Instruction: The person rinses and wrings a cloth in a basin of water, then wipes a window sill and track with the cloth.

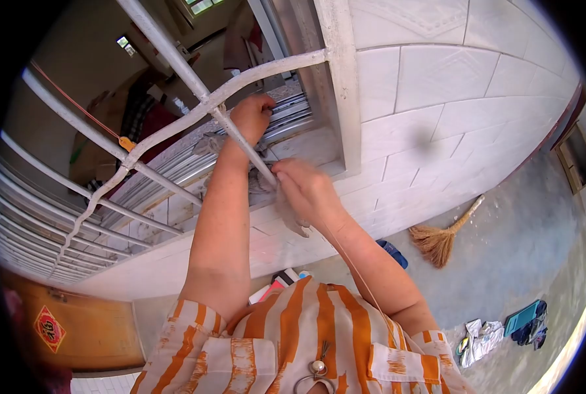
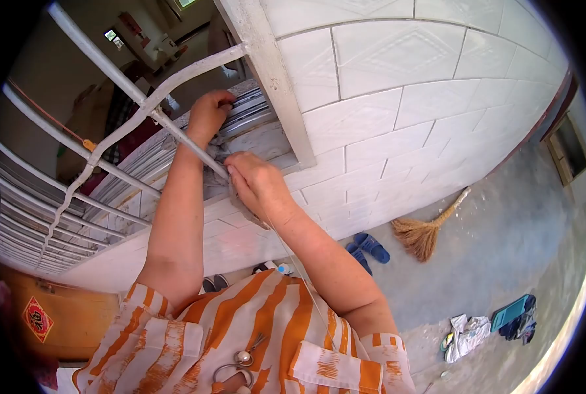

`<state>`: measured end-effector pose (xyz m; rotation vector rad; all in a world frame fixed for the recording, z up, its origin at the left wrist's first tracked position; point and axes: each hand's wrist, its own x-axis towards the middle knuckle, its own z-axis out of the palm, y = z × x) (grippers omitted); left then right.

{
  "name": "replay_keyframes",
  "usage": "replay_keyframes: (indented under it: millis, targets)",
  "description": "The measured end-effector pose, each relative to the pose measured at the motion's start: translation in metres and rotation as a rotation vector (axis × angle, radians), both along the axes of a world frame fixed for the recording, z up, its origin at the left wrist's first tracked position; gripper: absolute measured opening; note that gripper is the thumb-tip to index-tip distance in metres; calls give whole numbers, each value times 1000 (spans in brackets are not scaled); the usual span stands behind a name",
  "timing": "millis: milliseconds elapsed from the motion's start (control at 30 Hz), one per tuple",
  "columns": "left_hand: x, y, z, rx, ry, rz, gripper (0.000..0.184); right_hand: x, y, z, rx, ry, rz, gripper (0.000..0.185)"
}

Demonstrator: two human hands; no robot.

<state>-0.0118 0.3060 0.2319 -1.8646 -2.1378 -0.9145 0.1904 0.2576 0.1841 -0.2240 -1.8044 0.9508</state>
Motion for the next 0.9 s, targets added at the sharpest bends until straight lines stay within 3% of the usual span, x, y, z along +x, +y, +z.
replay_keyframes:
  millis: [233, 467, 767, 900]
  targets:
    - [-1, 4, -1, -17, 209, 35, 10, -1, 3, -5, 6, 22, 28, 13]
    - [-3, 1, -4, 18, 237, 80, 10, 0, 4, -4, 10, 27, 55, 13]
    - [-6, -8, -2, 34, 111, 87, 10, 1, 3, -2, 11, 22, 56, 13]
    - [-8, -5, -2, 56, -92, 54, 9, 1, 2, -3, -15, 16, 59, 13]
